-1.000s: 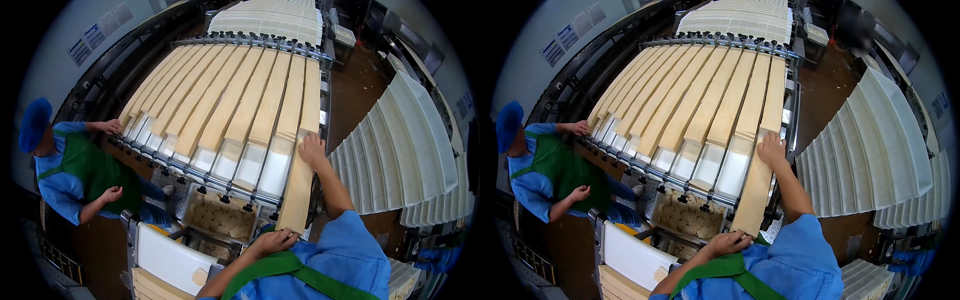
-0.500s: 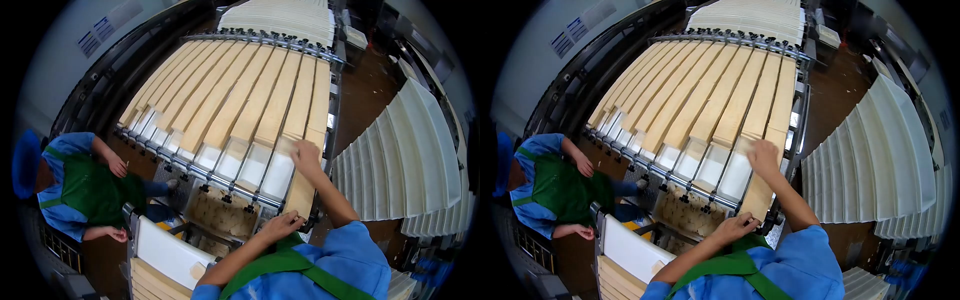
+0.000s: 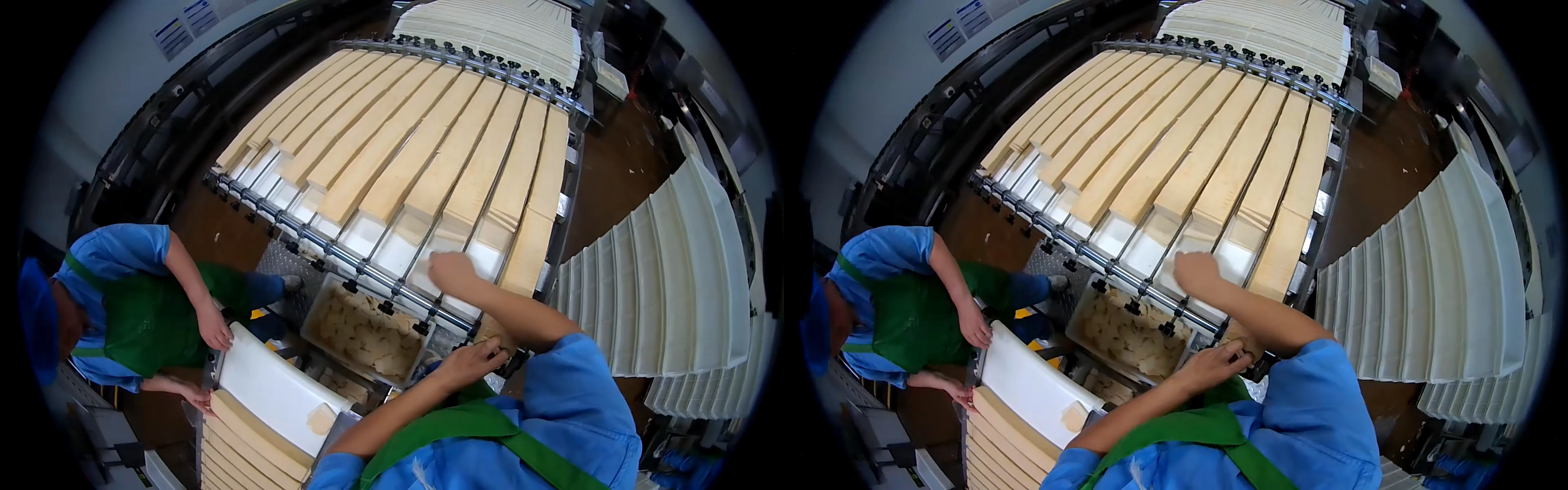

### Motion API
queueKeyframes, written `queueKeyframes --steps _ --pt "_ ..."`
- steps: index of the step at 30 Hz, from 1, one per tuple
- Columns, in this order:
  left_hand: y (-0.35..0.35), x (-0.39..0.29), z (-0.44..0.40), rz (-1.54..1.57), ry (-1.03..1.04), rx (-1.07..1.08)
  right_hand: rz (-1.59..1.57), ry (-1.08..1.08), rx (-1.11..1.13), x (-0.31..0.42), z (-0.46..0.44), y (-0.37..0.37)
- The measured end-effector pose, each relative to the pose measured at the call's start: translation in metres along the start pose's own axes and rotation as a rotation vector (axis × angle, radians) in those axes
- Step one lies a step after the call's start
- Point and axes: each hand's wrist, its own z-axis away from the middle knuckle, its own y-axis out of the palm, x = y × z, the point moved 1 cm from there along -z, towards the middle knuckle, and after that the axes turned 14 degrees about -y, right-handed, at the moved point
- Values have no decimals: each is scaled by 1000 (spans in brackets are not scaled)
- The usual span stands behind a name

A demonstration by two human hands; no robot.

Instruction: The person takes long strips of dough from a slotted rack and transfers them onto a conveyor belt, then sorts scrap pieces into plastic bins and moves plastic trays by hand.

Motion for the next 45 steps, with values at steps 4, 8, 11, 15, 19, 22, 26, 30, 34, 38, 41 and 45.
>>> queueKeyframes --steps 4,8,11,15,19,22,26,30,34,38,41,45 --pt "0 -2 -2 21 33 -89 179 91 -183 -34 -10 -5" --pt "-4 -2 -4 21 45 -66 183 68 -203 -26 -11 -20" --pt "4 0 -3 49 45 -100 113 -26 18 -23 -9 -5" --pt "0 0 -5 47 55 -124 172 -75 -46 -26 -10 6" --pt "1 1 -7 62 66 -149 292 -72 -91 -27 -11 7" --pt "1 3 -8 45 68 -107 397 -42 -188 -35 -16 1" --pt "4 4 -9 56 78 -138 537 29 -383 -53 -31 -17" --pt "7 7 -10 45 69 -88 522 155 -451 -70 -44 -19" --pt "3 6 -12 44 70 -90 520 153 -441 -79 -43 -16" --pt "1 4 -15 35 51 -41 444 236 -299 -93 -54 0" --pt "4 6 -15 45 21 -6 301 188 -242 -73 -35 -21" --pt "1 11 0 41 -28 23 82 -51 -407 -32 38 -48"
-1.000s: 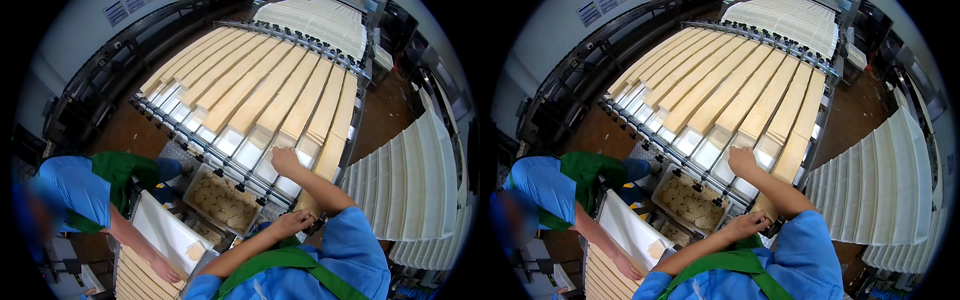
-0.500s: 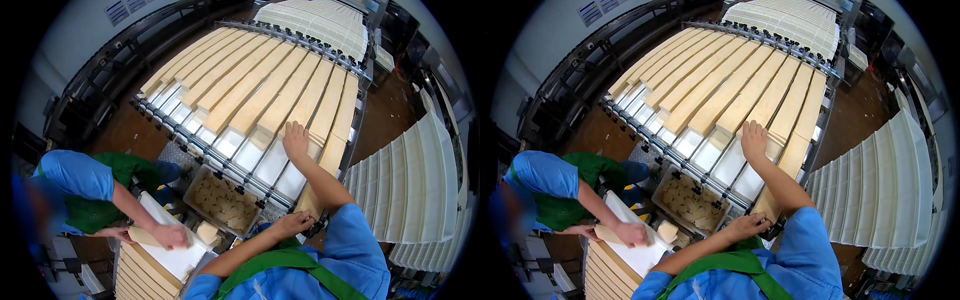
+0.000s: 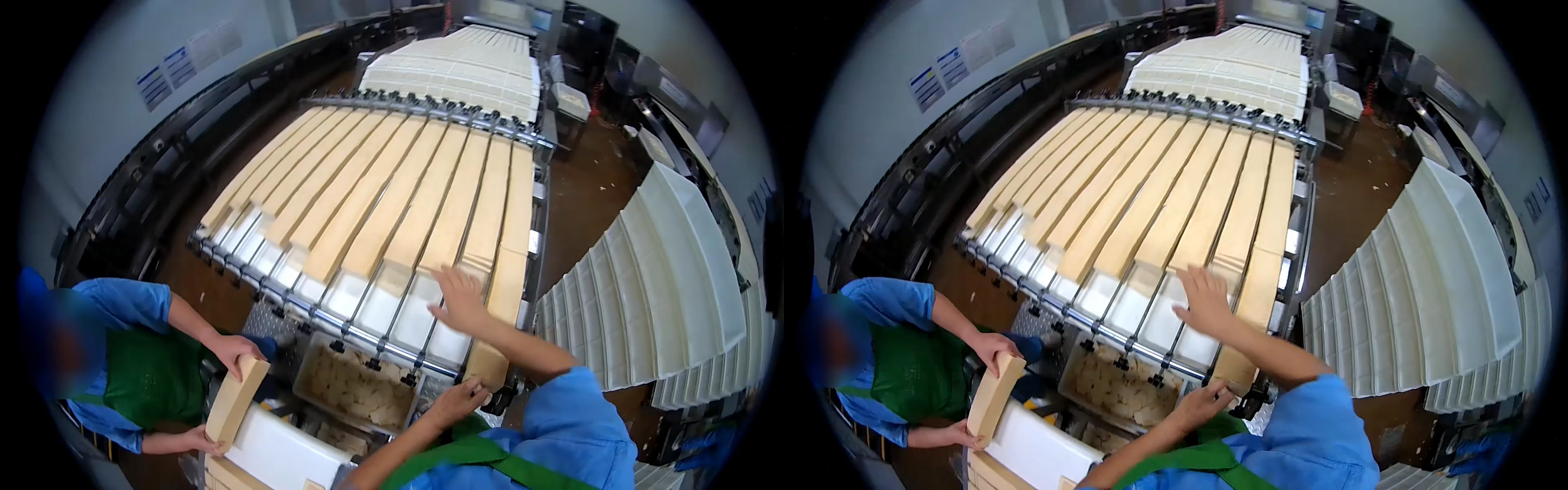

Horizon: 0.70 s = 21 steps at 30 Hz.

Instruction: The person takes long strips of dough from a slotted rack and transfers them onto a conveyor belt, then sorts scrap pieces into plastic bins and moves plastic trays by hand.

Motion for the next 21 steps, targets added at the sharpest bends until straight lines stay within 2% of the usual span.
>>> queueKeyframes --steps 1,3,4,5,7,10,11,13,15,17,19,20,21 --pt "-7 -3 3 -6 21 2 1 -50 -10 12 22 -13" --pt "-22 -3 13 459 -390 125 -33 -105 11 38 64 -40" --pt "-14 14 26 209 -184 28 -69 -110 45 54 82 -56" --pt "-17 20 39 207 -180 26 -45 -111 86 69 98 -67" --pt "-31 30 63 272 -264 -359 -21 -118 130 80 129 -61" --pt "-53 42 102 197 -464 -619 243 -244 226 70 155 -47" --pt "-57 46 116 175 -537 -693 235 -266 234 65 156 -45" --pt "-57 58 145 231 -665 -810 217 -319 130 59 154 -38" --pt "-57 69 172 224 -765 -839 253 -321 155 56 154 -33" --pt "-48 86 197 194 -834 -809 243 -219 225 60 146 -32" --pt "-48 83 211 260 -1037 -727 234 -156 165 61 147 -27" --pt "-36 90 223 81 -1147 -671 208 -125 174 65 146 -29" --pt "-43 82 227 114 -1251 -625 185 -90 183 67 144 -31"
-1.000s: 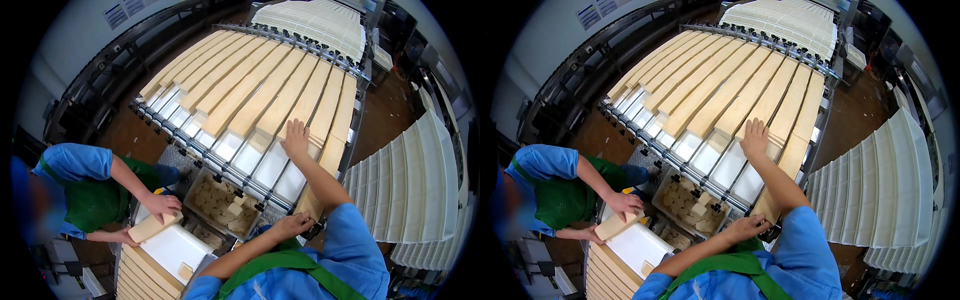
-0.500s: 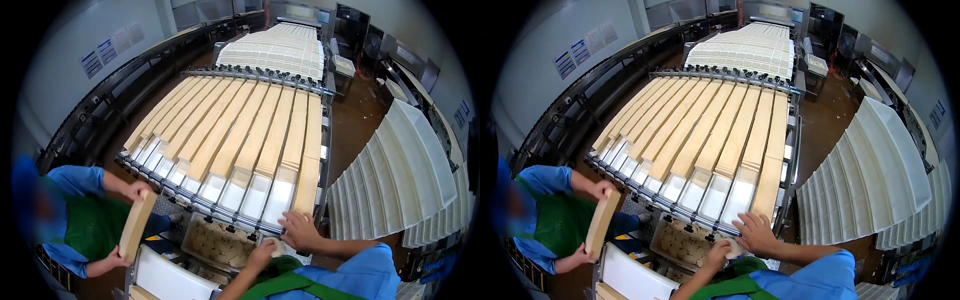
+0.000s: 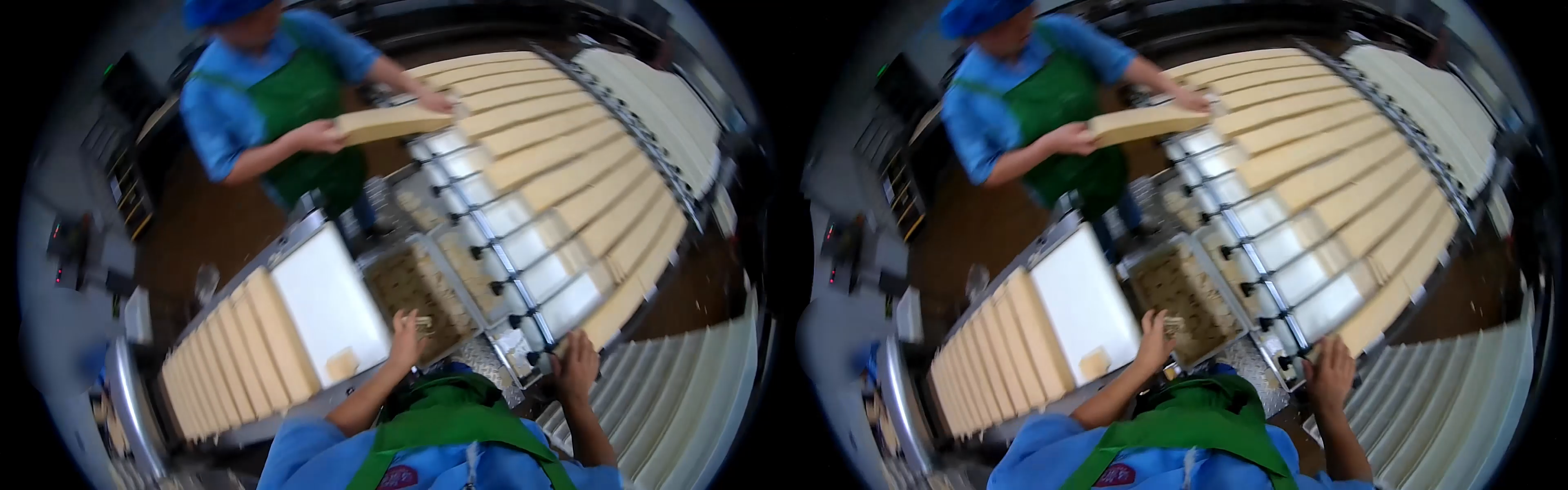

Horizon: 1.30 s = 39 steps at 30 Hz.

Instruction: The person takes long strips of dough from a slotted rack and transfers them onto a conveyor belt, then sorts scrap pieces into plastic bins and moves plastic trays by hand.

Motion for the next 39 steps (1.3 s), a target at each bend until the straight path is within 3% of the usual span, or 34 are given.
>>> queueKeyframes --steps 6,8,10,12,13,15,16,18,20,22,24,26,28,34,39 --pt "-33 2 34 268 -56 -97 227 37 -101 -20 4 18" --pt "-45 5 45 353 28 -183 299 204 -109 -28 6 33" --pt "-57 17 59 398 -61 -200 297 212 -33 -31 6 37" --pt "-67 41 71 238 -24 -445 304 133 54 -33 7 40" --pt "-69 57 79 302 -119 -488 318 161 203 -33 7 41" --pt "-76 89 98 28 -276 -709 380 149 206 -24 -2 42" --pt "-83 96 106 33 -295 -722 439 164 211 -7 -9 34" --pt "-97 113 125 181 -812 -1022 363 140 163 27 -42 39" --pt "-98 141 138 219 -858 -1017 63 -94 17 57 -73 66" --pt "-103 154 142 260 -895 -1011 -39 -377 -87 130 -115 68" --pt "-106 155 140 329 -828 -812 -259 -577 -41 198 -155 79" --pt "-110 148 134 351 -818 -801 -291 -691 -57 269 -179 102" --pt "-114 146 129 371 -800 -766 -266 -714 111 340 -207 110" --pt "-142 132 133 177 -889 -548 -282 -835 181 511 -254 143" --pt "-150 131 132 63 -880 -422 -287 -881 228 597 -280 144"
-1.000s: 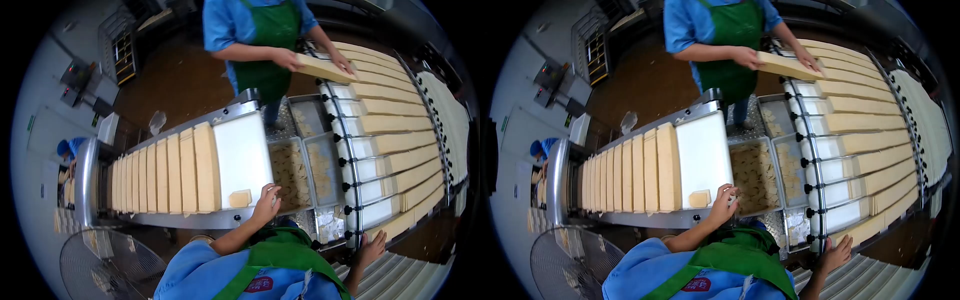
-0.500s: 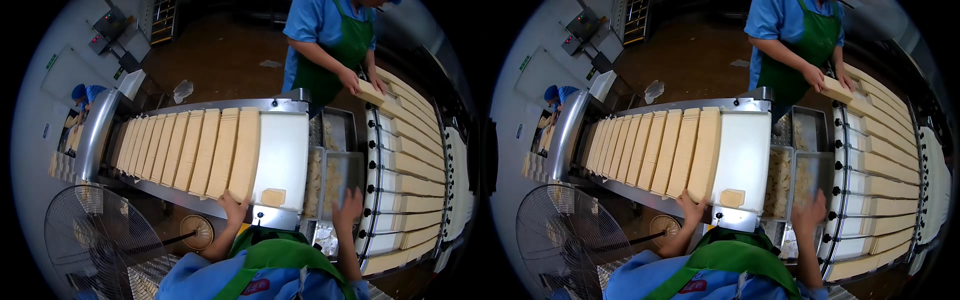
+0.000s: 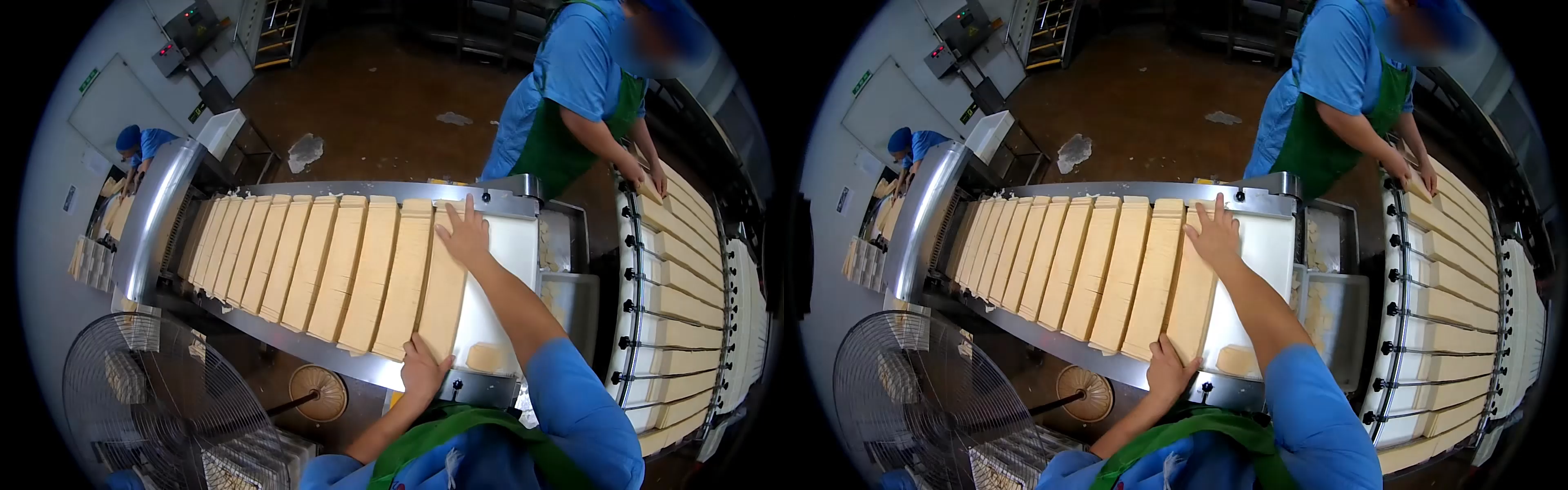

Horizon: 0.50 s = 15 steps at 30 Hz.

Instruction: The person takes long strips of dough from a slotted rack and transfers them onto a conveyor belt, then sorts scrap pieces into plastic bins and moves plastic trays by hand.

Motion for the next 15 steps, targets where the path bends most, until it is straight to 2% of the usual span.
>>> queueKeyframes --steps 3,5,8,9,11,13,15 --pt "2 -1 -3 -39 22 -1 61 11 124 4 -20 5" --pt "5 1 -4 -53 53 1 -39 102 233 4 -21 1" --pt "8 0 -7 -63 103 7 -51 226 229 -13 -12 1" --pt "9 -1 -8 -62 124 8 -49 246 223 -22 -4 -4" --pt "11 -4 -10 -69 168 24 -44 430 79 -46 24 -19" --pt "14 -9 -15 -25 353 -35 -123 570 74 -78 51 -33" --pt "14 -22 -17 61 338 169 -178 637 -77 -97 82 -34"
